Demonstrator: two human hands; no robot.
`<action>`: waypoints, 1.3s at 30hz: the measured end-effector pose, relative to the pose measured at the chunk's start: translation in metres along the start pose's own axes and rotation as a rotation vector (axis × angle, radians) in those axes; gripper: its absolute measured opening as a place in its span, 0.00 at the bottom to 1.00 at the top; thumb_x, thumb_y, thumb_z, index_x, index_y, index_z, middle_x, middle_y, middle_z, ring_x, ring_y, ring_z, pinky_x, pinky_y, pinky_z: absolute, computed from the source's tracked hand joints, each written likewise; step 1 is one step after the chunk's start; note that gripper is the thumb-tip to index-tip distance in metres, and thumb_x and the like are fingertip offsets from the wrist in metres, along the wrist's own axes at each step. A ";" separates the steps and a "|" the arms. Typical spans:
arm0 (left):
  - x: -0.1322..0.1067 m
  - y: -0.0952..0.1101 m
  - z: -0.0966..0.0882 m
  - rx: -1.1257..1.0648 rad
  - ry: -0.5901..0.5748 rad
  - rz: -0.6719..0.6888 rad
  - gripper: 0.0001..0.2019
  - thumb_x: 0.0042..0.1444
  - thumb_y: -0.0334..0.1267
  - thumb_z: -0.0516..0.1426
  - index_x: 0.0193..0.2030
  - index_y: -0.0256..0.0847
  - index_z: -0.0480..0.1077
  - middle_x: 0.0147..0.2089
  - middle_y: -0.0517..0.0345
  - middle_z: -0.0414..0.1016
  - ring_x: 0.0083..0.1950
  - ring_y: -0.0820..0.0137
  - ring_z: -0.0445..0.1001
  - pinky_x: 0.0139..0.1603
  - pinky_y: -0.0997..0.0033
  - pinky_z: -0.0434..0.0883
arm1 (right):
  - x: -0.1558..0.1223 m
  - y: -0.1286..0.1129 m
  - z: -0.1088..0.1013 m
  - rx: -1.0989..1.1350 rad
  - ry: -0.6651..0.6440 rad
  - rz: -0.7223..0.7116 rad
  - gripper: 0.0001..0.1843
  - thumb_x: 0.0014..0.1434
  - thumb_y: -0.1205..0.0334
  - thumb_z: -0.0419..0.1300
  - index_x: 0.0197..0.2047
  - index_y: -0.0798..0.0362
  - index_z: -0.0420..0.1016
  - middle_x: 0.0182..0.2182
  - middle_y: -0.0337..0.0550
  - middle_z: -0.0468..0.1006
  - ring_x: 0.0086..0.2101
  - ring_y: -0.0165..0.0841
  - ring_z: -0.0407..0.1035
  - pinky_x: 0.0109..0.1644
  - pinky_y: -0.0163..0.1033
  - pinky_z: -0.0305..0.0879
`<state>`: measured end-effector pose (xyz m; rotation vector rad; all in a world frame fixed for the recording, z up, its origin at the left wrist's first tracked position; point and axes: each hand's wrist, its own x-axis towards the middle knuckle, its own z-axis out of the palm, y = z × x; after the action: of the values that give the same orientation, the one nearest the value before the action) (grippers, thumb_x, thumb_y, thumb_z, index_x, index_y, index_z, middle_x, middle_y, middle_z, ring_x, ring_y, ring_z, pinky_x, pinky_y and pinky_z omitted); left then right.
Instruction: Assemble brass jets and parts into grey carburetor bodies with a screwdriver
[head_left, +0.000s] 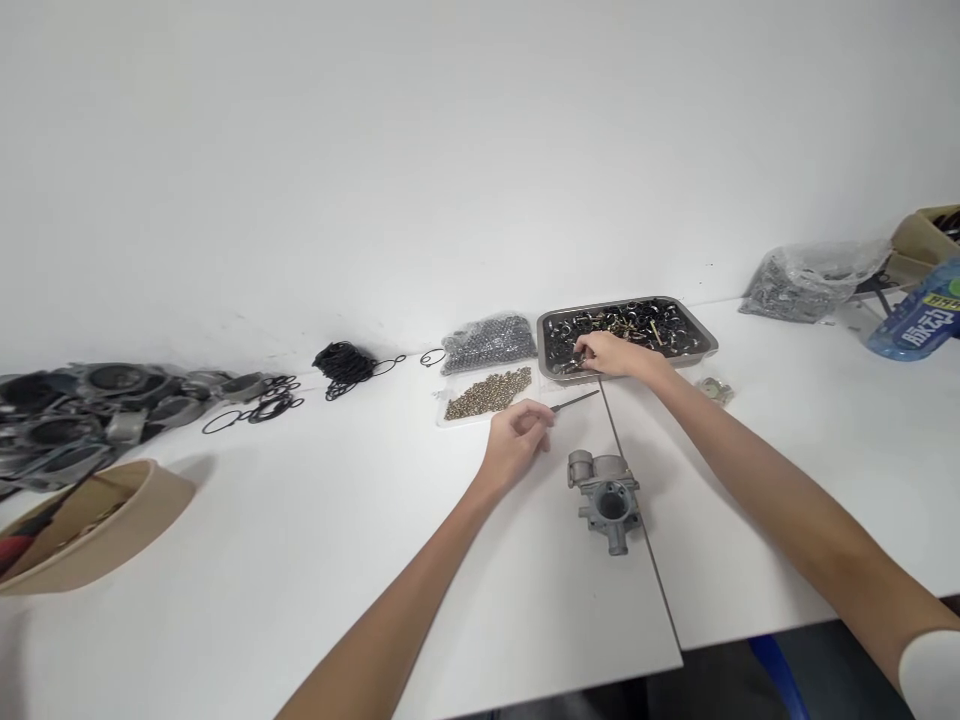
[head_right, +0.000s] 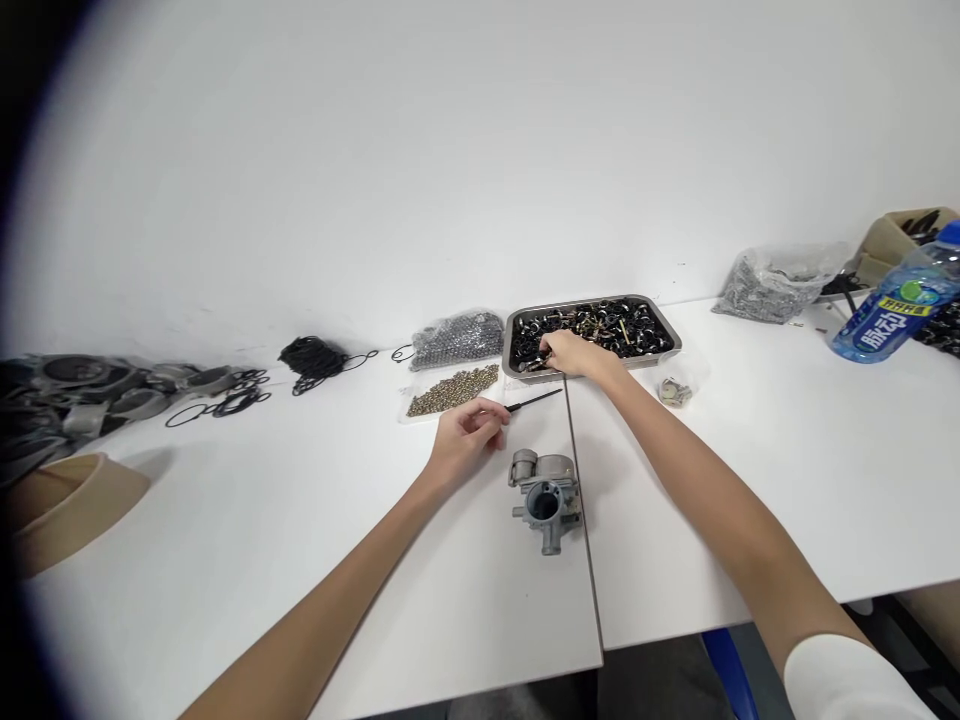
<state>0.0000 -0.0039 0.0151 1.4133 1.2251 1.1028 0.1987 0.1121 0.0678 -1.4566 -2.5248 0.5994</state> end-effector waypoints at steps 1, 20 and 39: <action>0.000 0.000 0.000 0.005 -0.001 -0.003 0.05 0.48 0.36 0.57 0.30 0.38 0.71 0.16 0.63 0.68 0.20 0.76 0.65 0.24 0.77 0.60 | 0.001 0.001 0.001 0.000 0.006 0.001 0.14 0.59 0.74 0.56 0.48 0.61 0.75 0.48 0.55 0.77 0.44 0.36 0.71 0.44 0.34 0.64; 0.000 -0.003 -0.001 -0.060 0.058 0.011 0.06 0.52 0.39 0.58 0.34 0.38 0.70 0.17 0.61 0.68 0.19 0.76 0.64 0.21 0.77 0.59 | -0.014 0.000 -0.027 -0.025 0.051 -0.019 0.07 0.62 0.63 0.54 0.40 0.55 0.72 0.42 0.49 0.73 0.37 0.34 0.66 0.39 0.36 0.59; -0.001 0.010 0.000 -0.049 0.155 0.224 0.16 0.48 0.44 0.64 0.39 0.40 0.66 0.30 0.64 0.70 0.18 0.79 0.67 0.18 0.76 0.67 | -0.028 -0.062 -0.026 0.100 -0.102 -0.219 0.12 0.62 0.54 0.57 0.41 0.54 0.69 0.37 0.46 0.74 0.32 0.31 0.65 0.35 0.36 0.58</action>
<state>0.0017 -0.0060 0.0249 1.4756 1.1580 1.4093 0.1721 0.0675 0.1193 -1.1236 -2.6410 0.7656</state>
